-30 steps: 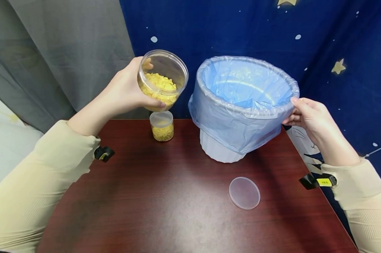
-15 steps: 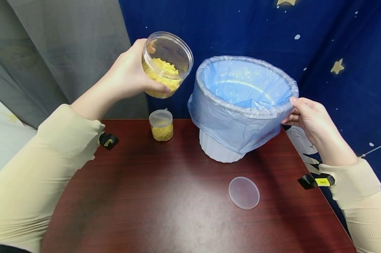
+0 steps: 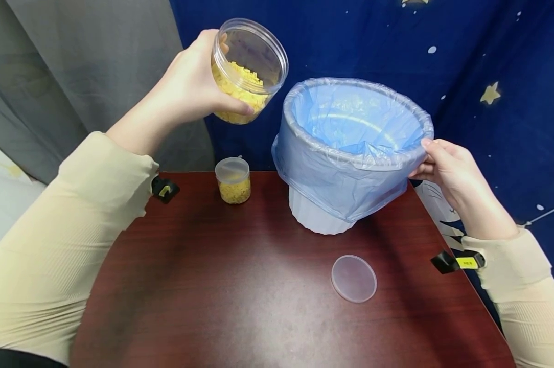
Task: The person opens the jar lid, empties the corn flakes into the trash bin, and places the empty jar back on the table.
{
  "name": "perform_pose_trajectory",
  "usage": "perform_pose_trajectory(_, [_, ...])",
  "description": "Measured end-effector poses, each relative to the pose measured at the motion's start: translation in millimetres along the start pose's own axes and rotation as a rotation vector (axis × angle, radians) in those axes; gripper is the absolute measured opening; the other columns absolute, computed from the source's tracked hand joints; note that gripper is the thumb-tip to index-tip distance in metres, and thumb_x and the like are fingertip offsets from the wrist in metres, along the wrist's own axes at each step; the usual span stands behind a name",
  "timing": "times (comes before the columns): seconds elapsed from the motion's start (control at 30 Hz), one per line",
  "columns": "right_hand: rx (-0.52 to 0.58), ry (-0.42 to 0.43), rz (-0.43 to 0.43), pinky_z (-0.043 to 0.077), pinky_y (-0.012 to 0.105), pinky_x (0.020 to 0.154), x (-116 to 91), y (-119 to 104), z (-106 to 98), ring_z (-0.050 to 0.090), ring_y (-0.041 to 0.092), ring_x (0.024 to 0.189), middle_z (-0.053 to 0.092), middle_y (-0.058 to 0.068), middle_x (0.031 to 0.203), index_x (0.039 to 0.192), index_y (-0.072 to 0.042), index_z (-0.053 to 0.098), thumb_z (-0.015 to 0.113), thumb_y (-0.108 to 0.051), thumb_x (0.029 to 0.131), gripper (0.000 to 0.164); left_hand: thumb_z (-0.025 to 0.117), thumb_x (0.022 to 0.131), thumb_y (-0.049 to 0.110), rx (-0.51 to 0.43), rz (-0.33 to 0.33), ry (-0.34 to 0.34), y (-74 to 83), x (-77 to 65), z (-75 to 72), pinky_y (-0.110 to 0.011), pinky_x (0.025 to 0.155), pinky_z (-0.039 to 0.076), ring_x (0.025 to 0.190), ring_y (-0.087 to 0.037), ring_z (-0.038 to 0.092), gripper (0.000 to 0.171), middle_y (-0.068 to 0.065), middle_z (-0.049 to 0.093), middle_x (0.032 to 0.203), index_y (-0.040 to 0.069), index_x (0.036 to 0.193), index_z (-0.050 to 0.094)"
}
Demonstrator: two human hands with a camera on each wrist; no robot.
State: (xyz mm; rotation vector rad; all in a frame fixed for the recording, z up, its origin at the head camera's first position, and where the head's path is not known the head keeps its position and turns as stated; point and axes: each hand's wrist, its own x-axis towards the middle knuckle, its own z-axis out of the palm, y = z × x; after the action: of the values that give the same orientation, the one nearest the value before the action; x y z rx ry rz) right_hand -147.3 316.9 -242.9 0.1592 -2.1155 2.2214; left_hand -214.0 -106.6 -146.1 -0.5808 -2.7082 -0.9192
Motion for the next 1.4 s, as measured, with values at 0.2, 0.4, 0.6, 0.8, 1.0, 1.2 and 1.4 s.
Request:
perform_pose_trajectory(0.2, [0.002, 0.01, 0.002, 0.053, 0.024, 0.062, 0.4, 0.2, 1.0, 0.064, 0.015, 0.06, 0.066, 0.005, 0.066, 0.086, -0.006, 0.059, 0.056, -0.021, 0.098, 0.019, 0.086, 0.068, 0.035, 0.012, 0.028, 0.022, 6.1, 5.8, -1.4, -0.028, 0.103, 0.036, 0.123, -0.021, 0.044, 0.107, -0.008, 0.041, 0.14, 0.011, 0.149, 0.02])
perform_pose_trajectory(0.4, [0.001, 0.011, 0.009, 0.053, 0.024, 0.062, 0.7, 0.5, 2.2, 0.064, 0.015, 0.06, 0.066, 0.005, 0.066, 0.086, -0.006, 0.059, 0.056, -0.021, 0.098, 0.02, 0.087, 0.066, 0.034, 0.017, 0.061, 0.031, 11.3, 10.1, 0.8, -0.026, 0.103, 0.035, 0.12, -0.019, 0.046, 0.106, -0.006, 0.043, 0.136, 0.011, 0.148, 0.023])
perform_pose_trajectory(0.6, [-0.01, 0.021, 0.006, 0.053, 0.024, 0.063, 1.0, 1.6, 4.0, 0.064, 0.014, 0.06, 0.065, 0.005, 0.066, 0.086, -0.006, 0.058, 0.056, -0.022, 0.098, 0.02, 0.087, 0.066, 0.035, 0.042, 0.099, 0.06, 17.9, 15.1, 4.4, -0.021, 0.103, 0.033, 0.12, -0.017, 0.044, 0.104, -0.005, 0.042, 0.136, 0.011, 0.147, 0.026])
perform_pose_trajectory(0.8, [-0.006, 0.01, -0.012, 0.053, 0.024, 0.063, 0.7, 2.3, 5.5, 0.064, 0.014, 0.06, 0.065, 0.005, 0.066, 0.085, -0.006, 0.058, 0.056, -0.021, 0.098, 0.02, 0.086, 0.065, 0.038, 0.088, 0.105, 0.069, 24.0, 19.1, 10.1, -0.022, 0.104, 0.03, 0.124, -0.017, 0.039, 0.106, -0.004, 0.041, 0.138, 0.012, 0.148, 0.025])
perform_pose_trajectory(1.0, [-0.01, 0.008, -0.01, 0.053, 0.024, 0.063, -1.0, 1.6, 5.3, 0.064, 0.014, 0.06, 0.066, 0.004, 0.067, 0.085, -0.006, 0.058, 0.056, -0.021, 0.098, 0.02, 0.083, 0.065, 0.043, 0.165, 0.099, 0.076, 30.3, 23.0, 18.0, -0.03, 0.107, 0.027, 0.128, -0.021, 0.034, 0.108, -0.004, 0.038, 0.142, 0.014, 0.15, 0.022])
perform_pose_trajectory(1.2, [-0.026, 0.012, 0.009, 0.053, 0.024, 0.063, -2.5, 0.3, 4.9, 0.063, 0.014, 0.061, 0.066, 0.004, 0.068, 0.086, -0.007, 0.059, 0.055, -0.022, 0.098, 0.02, 0.081, 0.067, 0.044, 0.242, 0.124, 0.093, 37.4, 25.7, 23.8, -0.036, 0.106, 0.029, 0.127, -0.026, 0.035, 0.107, -0.007, 0.039, 0.141, 0.011, 0.15, 0.022])
perform_pose_trajectory(1.4, [-0.014, 0.006, 0.004, 0.053, 0.024, 0.063, -2.3, 0.3, 6.4, 0.064, 0.014, 0.06, 0.066, 0.005, 0.068, 0.086, -0.006, 0.059, 0.055, -0.021, 0.098, 0.02, 0.081, 0.069, 0.045, 0.277, 0.135, 0.103, 41.1, 29.0, 27.4, -0.037, 0.108, 0.026, 0.13, -0.026, 0.032, 0.107, -0.007, 0.035, 0.145, 0.009, 0.15, 0.02])
